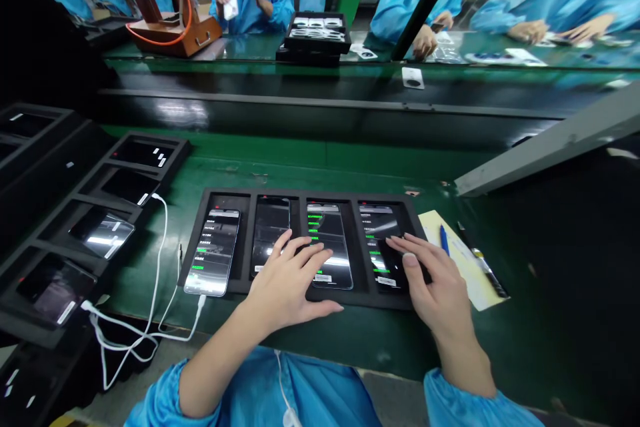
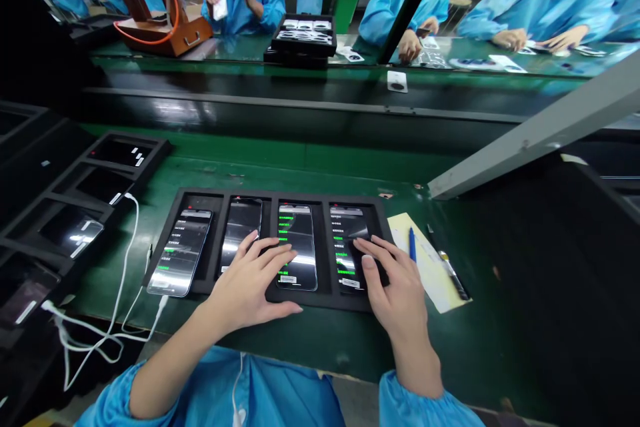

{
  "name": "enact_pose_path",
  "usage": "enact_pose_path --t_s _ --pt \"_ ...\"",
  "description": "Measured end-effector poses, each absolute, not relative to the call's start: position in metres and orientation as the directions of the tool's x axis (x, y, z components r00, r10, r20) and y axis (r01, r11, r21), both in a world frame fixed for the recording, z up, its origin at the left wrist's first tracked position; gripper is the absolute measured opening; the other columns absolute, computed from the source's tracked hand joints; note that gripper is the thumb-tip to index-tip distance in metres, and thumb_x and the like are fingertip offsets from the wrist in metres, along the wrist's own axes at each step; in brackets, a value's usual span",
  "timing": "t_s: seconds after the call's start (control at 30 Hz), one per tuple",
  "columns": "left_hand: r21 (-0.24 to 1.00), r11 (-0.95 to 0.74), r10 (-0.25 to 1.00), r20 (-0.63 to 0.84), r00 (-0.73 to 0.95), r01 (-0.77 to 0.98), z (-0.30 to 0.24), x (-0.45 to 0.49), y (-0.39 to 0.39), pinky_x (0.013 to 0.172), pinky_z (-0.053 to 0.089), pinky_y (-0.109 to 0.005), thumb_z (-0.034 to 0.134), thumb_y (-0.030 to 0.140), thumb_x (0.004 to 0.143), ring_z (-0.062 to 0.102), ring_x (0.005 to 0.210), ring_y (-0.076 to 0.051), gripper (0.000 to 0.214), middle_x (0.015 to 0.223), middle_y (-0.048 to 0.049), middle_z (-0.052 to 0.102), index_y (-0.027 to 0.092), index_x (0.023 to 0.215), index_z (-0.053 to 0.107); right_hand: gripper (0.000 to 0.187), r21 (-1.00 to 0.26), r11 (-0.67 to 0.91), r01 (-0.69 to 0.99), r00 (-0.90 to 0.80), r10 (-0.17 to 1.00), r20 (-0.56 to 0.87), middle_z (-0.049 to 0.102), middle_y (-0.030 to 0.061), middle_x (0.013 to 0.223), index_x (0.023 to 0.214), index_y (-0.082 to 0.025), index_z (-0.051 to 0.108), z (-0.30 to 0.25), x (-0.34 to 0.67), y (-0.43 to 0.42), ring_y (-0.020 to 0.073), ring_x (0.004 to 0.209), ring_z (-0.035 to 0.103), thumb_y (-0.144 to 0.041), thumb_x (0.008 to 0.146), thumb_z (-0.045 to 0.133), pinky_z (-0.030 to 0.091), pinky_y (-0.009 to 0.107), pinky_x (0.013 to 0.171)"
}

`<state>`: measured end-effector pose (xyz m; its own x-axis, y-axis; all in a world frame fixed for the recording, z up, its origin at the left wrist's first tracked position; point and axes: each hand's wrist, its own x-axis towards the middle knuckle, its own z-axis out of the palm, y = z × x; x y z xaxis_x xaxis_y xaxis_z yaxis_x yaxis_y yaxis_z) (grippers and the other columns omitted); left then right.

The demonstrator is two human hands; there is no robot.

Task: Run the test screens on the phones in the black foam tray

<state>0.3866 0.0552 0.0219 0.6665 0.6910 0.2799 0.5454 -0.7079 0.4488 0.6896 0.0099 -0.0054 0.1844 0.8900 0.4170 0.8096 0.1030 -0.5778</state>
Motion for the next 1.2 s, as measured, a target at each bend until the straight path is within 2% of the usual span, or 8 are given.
enact_pose_path --t_s 0.2,0.33,0.43,0.53,0.7,0.97,1.1,1.2 --pt "0.456 -0.702 0.697 0.284 0.658 0.547 0.0232 0.3863 0.0549 0.136 0.03 -0.064 0.079 0.07 0.091 0.058 0.147 -0.036 0.082 0.155 -0.0137 0.068 0.022 0.154 0.057 0.036 -0.604 0.169 0.779 0.188 0.856 0.482 0.081 0.007 0.119 0.109 -0.029 0.083 -0.0022 0.6865 0.0073 0.0325 0.122 0.073 -0.048 0.113 0.054 0.055 0.055 0.11" --pt "0.47 -0.714 0.683 0.309 0.662 0.519 0.0236 0.3849 0.0546 0.137 0.029 -0.062 0.075 0.066 0.096 0.061 0.144 -0.034 0.07 0.144 -0.0098 0.075 0.024 0.151 0.06 0.037 -0.601 0.155 0.784 0.194 0.859 0.474 0.079 0.009 0.128 0.121 -0.027 0.081 -0.0033 0.6875 0.0078 0.034 0.129 0.07 -0.05 0.112 0.054 0.053 0.056 0.112" --pt "0.449 -0.707 0.691 0.279 0.667 0.546 0.0232 0.3859 0.055 0.136 0.029 -0.064 0.078 0.069 0.093 0.058 0.148 -0.036 0.077 0.152 -0.0124 0.071 0.022 0.152 0.058 0.04 -0.585 0.129 0.801 0.179 0.88 0.439 0.077 0.0091 0.133 0.124 -0.028 0.081 -0.0046 0.6892 0.0087 0.0354 0.134 0.067 -0.053 0.112 0.053 0.05 0.059 0.116" --pt "0.429 -0.705 0.697 0.27 0.664 0.565 0.0227 0.3866 0.0551 0.136 0.028 -0.064 0.079 0.072 0.091 0.054 0.152 -0.038 0.085 0.159 -0.0157 0.064 0.02 0.154 0.056 0.039 -0.589 0.147 0.795 0.171 0.877 0.45 0.079 0.0079 0.128 0.119 -0.028 0.082 -0.0043 0.6892 0.0088 0.0341 0.131 0.069 -0.052 0.113 0.052 0.051 0.058 0.115" --pt "0.45 -0.712 0.684 0.275 0.675 0.539 0.0216 0.3855 0.0548 0.138 0.024 -0.063 0.078 0.072 0.092 0.057 0.149 -0.035 0.081 0.151 -0.0111 0.071 0.022 0.152 0.058 0.036 -0.583 0.183 0.791 0.166 0.854 0.493 0.081 0.0069 0.12 0.109 -0.027 0.084 -0.0024 0.6869 0.0087 0.0317 0.122 0.073 -0.047 0.113 0.054 0.055 0.054 0.108" --pt "0.454 -0.682 0.709 0.218 0.671 0.573 0.0232 0.3877 0.0563 0.139 0.02 -0.063 0.073 0.079 0.09 0.05 0.156 -0.037 0.092 0.162 -0.0153 0.061 0.019 0.158 0.054 0.033 -0.569 0.265 0.779 0.133 0.816 0.563 0.082 0.0058 0.11 0.099 -0.027 0.083 -0.0018 0.6876 0.0064 0.029 0.111 0.076 -0.038 0.113 0.055 0.057 0.049 0.097" --pt "0.458 -0.688 0.707 0.248 0.662 0.563 0.0251 0.3859 0.0559 0.139 0.022 -0.062 0.073 0.078 0.091 0.052 0.154 -0.036 0.09 0.161 -0.0159 0.061 0.019 0.158 0.054 0.033 -0.571 0.233 0.787 0.15 0.826 0.544 0.08 0.0093 0.118 0.115 -0.025 0.082 -0.0014 0.6886 0.0076 0.0318 0.12 0.072 -0.044 0.113 0.054 0.056 0.052 0.1" --pt "0.467 -0.69 0.707 0.269 0.654 0.554 0.0252 0.3851 0.0558 0.139 0.023 -0.062 0.074 0.075 0.092 0.054 0.152 -0.036 0.087 0.159 -0.0152 0.063 0.019 0.156 0.055 0.045 -0.551 0.151 0.821 0.149 0.874 0.462 0.075 0.0131 0.133 0.132 -0.024 0.078 -0.0024 0.6903 0.0097 0.0367 0.133 0.066 -0.054 0.113 0.05 0.053 0.057 0.106"
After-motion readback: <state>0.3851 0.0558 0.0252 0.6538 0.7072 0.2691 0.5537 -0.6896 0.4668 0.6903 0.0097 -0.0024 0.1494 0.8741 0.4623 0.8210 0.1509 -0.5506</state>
